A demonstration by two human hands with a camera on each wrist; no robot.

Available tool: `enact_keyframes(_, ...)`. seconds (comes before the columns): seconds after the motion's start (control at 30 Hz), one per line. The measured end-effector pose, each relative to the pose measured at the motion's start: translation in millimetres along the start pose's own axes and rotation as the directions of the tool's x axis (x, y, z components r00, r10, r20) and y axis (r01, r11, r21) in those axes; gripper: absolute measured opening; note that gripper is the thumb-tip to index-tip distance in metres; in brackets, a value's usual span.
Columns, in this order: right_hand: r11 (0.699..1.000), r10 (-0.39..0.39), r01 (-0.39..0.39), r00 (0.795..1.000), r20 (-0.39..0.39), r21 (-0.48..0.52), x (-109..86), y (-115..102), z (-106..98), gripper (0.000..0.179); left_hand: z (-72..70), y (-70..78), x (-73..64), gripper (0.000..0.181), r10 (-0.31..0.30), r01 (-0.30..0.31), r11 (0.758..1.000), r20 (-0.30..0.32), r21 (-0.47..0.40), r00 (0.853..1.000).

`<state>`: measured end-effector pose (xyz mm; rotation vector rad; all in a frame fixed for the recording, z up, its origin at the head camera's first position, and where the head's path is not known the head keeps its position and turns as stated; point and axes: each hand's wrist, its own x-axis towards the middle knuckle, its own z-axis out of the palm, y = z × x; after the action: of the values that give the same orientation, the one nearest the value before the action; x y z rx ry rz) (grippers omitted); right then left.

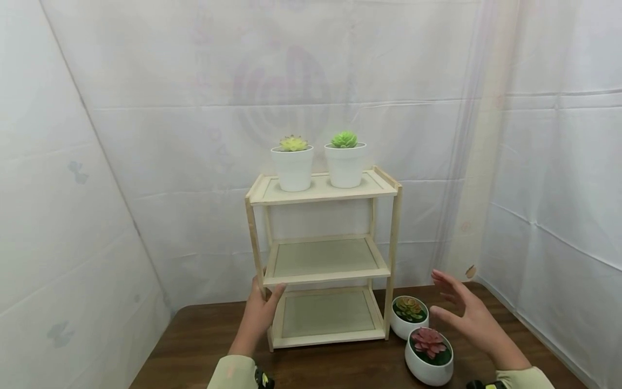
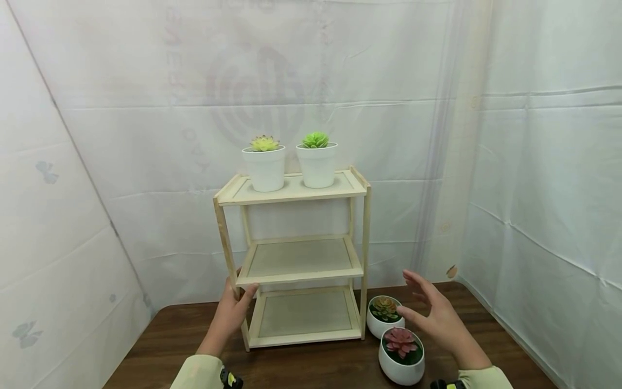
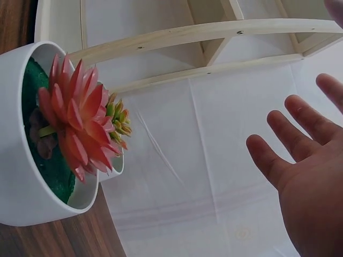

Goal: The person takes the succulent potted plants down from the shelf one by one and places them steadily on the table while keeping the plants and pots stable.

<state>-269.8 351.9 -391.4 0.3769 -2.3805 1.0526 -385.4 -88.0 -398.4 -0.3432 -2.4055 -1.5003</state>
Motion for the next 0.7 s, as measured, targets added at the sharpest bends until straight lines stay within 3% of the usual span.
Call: enact_keyframes(0.7, 0.999, -0.040, 0.040, 0.999, -0.003, -0.009, 15.3, -23, -7, 0.072, -0.1, 2.3, -0.1, 0.084, 0.024, -0.024, 1.000, -0.005, -0.004, 1.000)
